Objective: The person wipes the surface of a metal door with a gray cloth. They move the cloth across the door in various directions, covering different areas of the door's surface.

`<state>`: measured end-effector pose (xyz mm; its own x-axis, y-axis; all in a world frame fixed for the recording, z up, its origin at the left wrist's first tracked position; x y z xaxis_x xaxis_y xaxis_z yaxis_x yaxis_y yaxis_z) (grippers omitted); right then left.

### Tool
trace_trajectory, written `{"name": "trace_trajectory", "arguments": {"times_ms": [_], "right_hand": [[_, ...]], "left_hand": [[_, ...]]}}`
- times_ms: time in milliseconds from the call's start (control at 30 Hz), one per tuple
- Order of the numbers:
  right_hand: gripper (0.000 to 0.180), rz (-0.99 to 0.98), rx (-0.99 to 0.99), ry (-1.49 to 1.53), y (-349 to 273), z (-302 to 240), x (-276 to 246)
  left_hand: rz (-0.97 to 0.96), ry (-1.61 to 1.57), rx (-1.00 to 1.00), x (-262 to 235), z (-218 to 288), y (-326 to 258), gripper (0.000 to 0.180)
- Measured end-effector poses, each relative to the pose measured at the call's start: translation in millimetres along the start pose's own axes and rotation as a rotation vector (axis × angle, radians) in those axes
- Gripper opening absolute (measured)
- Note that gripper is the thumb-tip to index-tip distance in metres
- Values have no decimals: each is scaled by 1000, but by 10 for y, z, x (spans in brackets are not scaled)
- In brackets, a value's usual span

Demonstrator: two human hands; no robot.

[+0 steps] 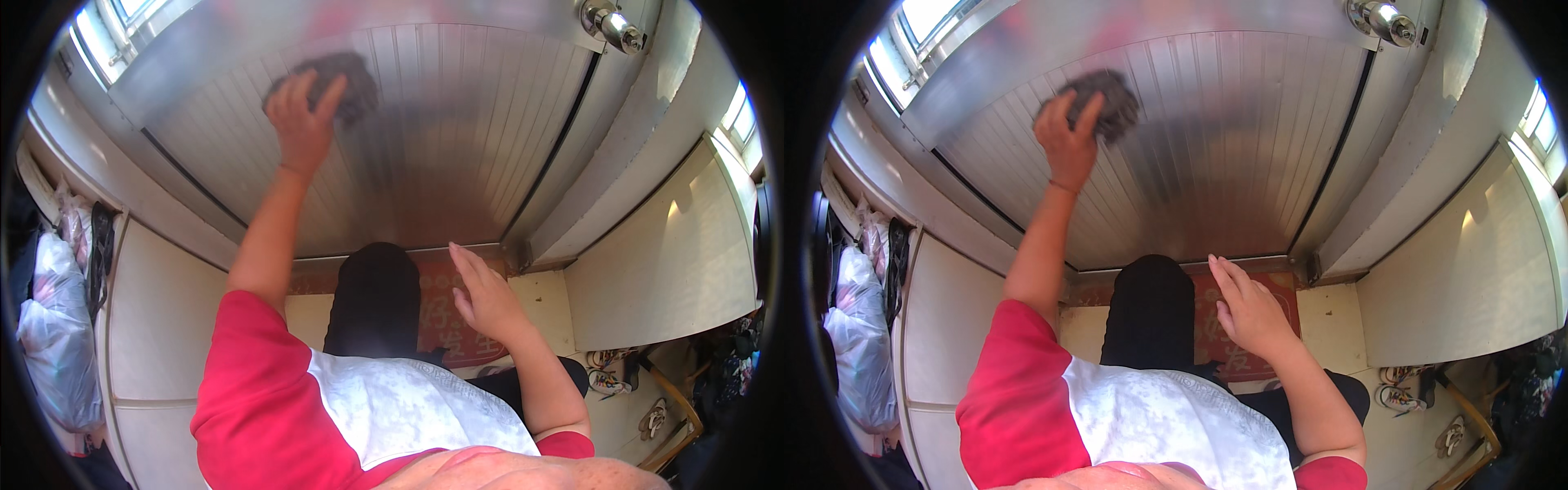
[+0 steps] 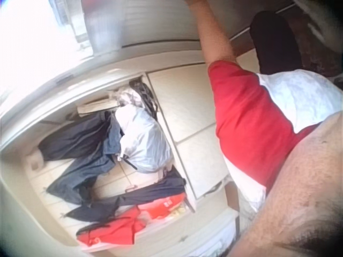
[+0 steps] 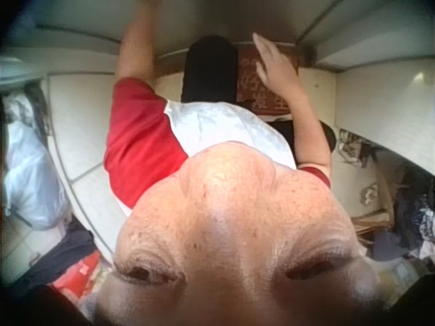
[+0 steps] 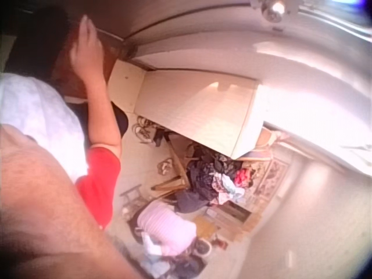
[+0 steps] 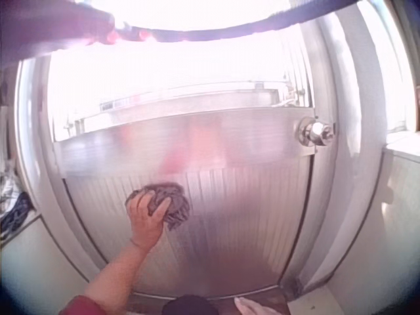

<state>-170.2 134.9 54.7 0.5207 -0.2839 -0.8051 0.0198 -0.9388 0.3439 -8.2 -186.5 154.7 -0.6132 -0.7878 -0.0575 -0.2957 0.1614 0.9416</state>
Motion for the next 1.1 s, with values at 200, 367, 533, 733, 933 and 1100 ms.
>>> {"name": "trace_trajectory", "arguments": {"times_ms": [200, 367, 533, 733, 933, 1100], "right_hand": [[70, -6, -25, -17, 56, 60, 46], [69, -41, -42, -6, 45, 74, 79], [68, -75, -12, -19, -8, 100, 63], [67, -70, -31, -27, 11, 114, 80], [65, -111, -74, -34, 117, 146, 200], [57, -128, -58, -58, 153, 210, 268]], "left_hand": [[73, -9, -39, -32, -188, 315, 48], [-27, -78, -38, -55, -89, -327, 48], [-225, -159, 5, -178, 134, -1013, 50], [-275, -137, 81, -284, -135, -1140, 46], [-72, 42, -66, -266, -633, -24, 54], [-5, 55, -172, -239, -709, -11, 57]]}}
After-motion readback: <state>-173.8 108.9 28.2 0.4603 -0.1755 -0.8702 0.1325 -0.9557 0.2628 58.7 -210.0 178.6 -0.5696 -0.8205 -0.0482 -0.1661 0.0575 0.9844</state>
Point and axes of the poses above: each hand's wrist, its own y-axis towards the middle knuckle, its own x-axis out of the palm, z = x × y, the point moved 2 cm from there along y, towards the middle knuckle, and after that the axes turned 1 degree about -x, right-handed, at the moved point
